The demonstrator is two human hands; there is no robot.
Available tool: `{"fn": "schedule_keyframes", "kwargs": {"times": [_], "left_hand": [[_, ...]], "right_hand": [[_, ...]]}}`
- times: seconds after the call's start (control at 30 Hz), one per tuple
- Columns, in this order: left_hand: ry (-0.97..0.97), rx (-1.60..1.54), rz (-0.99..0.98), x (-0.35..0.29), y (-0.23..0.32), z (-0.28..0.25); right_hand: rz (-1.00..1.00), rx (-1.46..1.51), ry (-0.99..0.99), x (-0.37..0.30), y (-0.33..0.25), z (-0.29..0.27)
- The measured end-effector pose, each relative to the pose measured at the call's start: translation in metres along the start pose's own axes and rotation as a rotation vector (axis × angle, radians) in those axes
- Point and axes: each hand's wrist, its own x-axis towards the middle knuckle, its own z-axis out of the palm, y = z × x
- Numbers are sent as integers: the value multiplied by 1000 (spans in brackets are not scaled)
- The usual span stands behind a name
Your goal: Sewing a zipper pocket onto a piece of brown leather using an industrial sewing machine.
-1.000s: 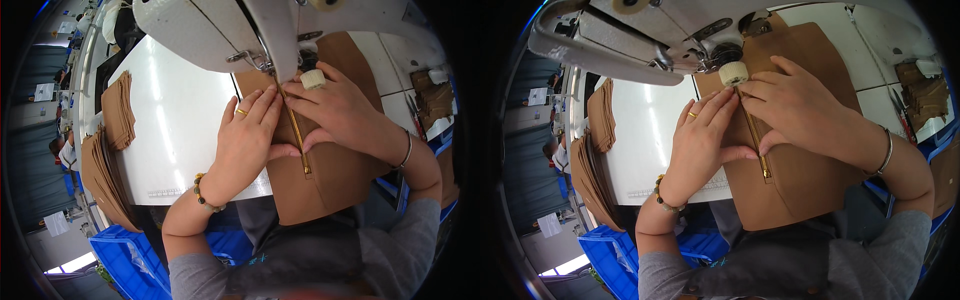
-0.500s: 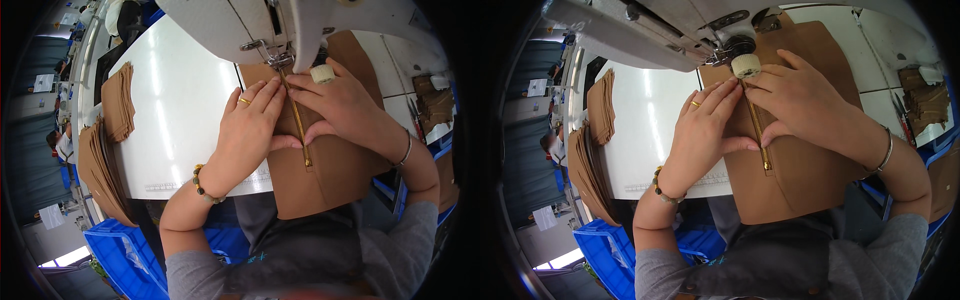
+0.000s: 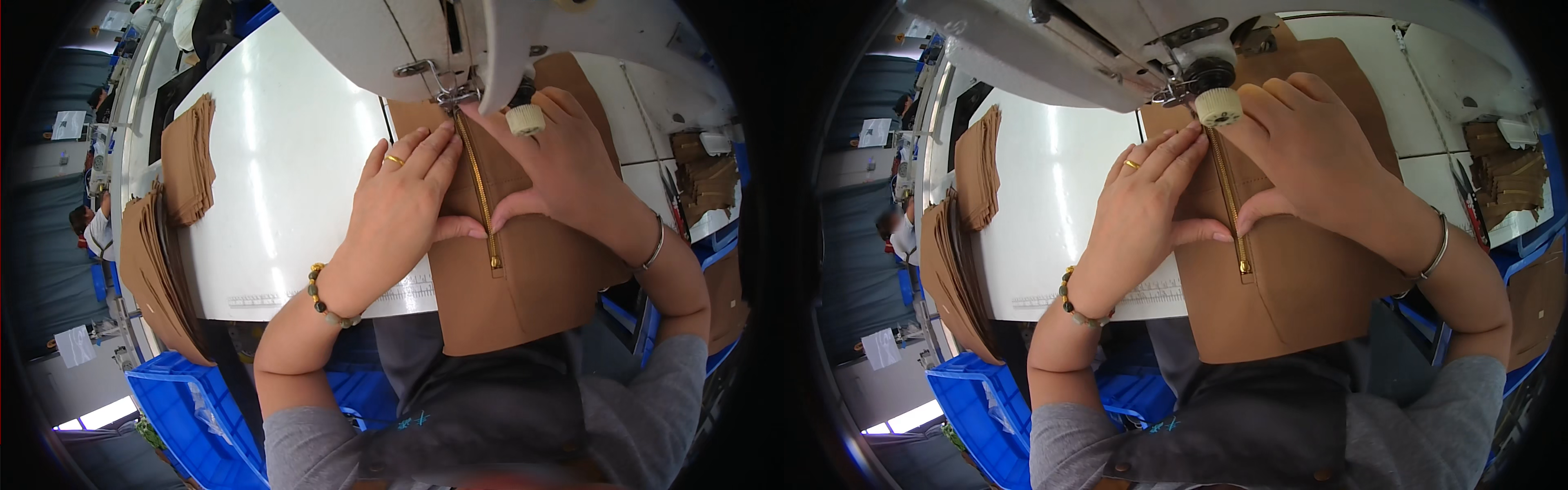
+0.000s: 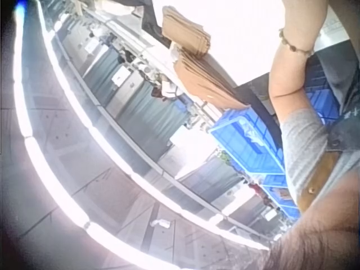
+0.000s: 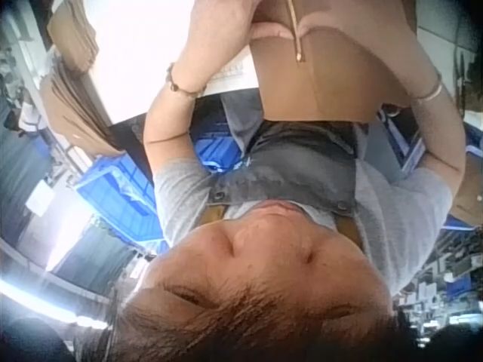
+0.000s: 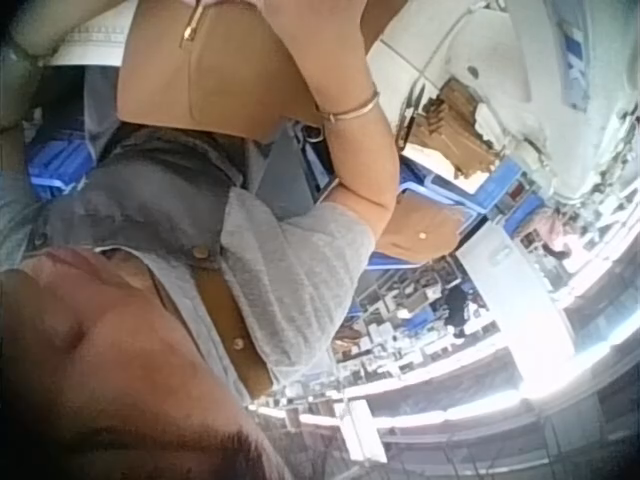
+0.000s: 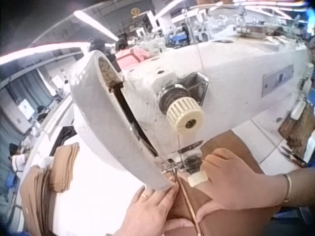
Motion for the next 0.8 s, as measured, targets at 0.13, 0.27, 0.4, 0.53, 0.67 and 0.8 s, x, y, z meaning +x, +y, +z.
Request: {"fn": "schedule_keyframes", "kwargs": {"times": [0.13, 0.27, 0.4, 0.53, 0.67, 0.8], "left_hand": [[30, -39, -7, -1, 1, 1], [-7, -222, -187, -18, 16, -2], [-15, -210, -53, -37, 29, -2], [20, -228, -35, -40, 31, 0], [10, -196, -14, -28, 20, -2], [5, -159, 18, -15, 8, -2]], "right_hand": [[44, 75, -149, 3, 3, -2], [-65, 150, -94, -6, -8, -10], [-101, 227, -157, -33, -33, -22], [-78, 219, -177, -40, -35, -21], [-104, 168, -150, -30, -27, -14], [-99, 151, -132, -18, -19, -8]]}}
